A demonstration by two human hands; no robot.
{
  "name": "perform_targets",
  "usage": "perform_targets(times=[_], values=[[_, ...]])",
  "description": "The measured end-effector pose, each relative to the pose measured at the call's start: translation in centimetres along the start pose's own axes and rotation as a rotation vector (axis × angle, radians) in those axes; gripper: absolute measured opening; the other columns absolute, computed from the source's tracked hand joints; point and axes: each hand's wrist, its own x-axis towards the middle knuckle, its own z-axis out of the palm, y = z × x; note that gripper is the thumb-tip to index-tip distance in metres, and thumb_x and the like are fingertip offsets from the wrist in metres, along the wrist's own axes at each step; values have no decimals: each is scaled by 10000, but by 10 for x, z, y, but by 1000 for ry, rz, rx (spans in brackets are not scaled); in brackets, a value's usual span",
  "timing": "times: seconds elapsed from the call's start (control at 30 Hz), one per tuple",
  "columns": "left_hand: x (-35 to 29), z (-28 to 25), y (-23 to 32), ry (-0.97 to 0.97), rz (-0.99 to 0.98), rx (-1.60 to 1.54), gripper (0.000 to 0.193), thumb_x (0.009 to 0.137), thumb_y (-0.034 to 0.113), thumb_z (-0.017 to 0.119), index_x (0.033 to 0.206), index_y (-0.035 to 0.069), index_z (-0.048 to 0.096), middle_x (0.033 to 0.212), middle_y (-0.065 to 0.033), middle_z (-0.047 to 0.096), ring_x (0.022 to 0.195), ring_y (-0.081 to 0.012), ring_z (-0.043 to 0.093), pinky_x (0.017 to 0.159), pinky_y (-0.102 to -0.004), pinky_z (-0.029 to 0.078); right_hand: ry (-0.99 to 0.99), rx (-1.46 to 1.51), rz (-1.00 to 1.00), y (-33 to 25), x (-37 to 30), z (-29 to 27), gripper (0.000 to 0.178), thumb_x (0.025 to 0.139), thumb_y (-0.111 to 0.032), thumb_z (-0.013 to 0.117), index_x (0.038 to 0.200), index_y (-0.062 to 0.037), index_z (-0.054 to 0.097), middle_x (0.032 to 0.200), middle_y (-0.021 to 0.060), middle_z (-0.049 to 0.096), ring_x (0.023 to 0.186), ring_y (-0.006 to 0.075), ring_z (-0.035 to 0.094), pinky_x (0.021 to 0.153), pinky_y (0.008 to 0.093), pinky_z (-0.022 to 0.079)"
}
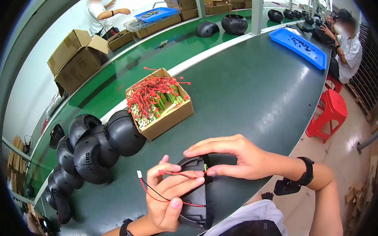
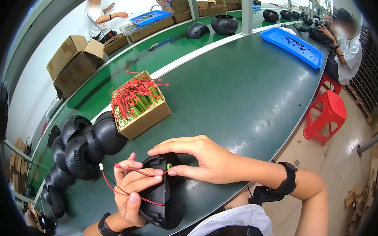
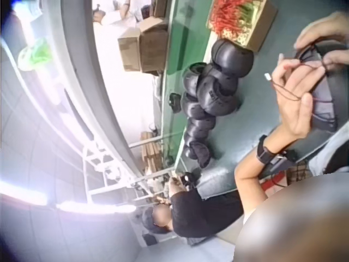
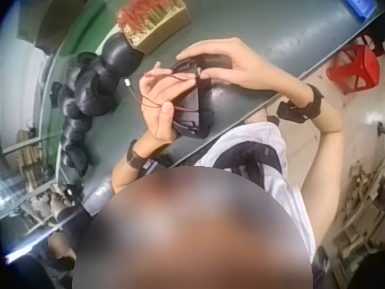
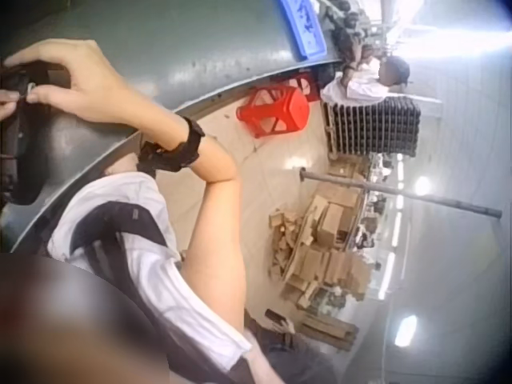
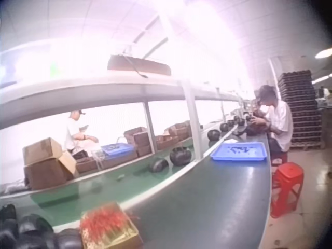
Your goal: Assembling components of a round black electronic device, including inserting a battery and connecting wires.
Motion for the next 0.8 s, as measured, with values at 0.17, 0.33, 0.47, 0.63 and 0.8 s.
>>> perform_targets(times=[0.17, 0.33, 0.47, 0.63, 0.8], values=[[-2, 1, 0, 9, -19, 43, 437, 902, 258, 377, 1081, 44, 714, 1083, -78, 696, 1151, -277, 422, 1116, -504, 198, 59, 251, 118, 3, -7, 9, 447, 843, -59, 684, 1273, -26, 565, 1313, 150, 556, 1240, 271, 525, 1029, 386, 440], [-1, 4, -1, 43, -38, -47, 454, 908, 254, 358, 1077, 12, 703, 1070, -132, 688, 1182, -361, 469, 1072, -525, 288, 100, 386, 161, -2, -6, 13, 397, 842, -11, 672, 1227, -20, 576, 1272, 142, 565, 1242, 256, 513, 1030, 383, 441], [-1, 7, -4, 44, -11, -160, 466, 928, 258, 342, 1080, -9, 693, 1072, -167, 679, 1197, -413, 479, 1045, -527, 331, 125, 251, 157, -12, -2, 11, 355, 794, 51, 635, 1141, 13, 571, 1140, 118, 599, 1088, 233, 587, 939, 342, 468], [-1, 6, -5, 38, 17, -121, 467, 973, 294, 311, 1046, -5, 662, 1018, -174, 666, 1149, -425, 498, 1018, -543, 351, 92, 8, 63, -11, 1, 10, 391, 772, 46, 641, 1154, 11, 565, 1115, 153, 610, 1066, 315, 597, 908, 349, 493], [-2, 8, -3, 35, 35, -126, 463, 973, 293, 313, 1043, -4, 662, 1031, -166, 656, 1157, -422, 490, 1016, -544, 350, 165, -210, -96, -3, -9, 17, 470, 784, 23, 653, 1240, 16, 541, 1214, 181, 603, 1064, 351, 614, 882, 390, 518]])
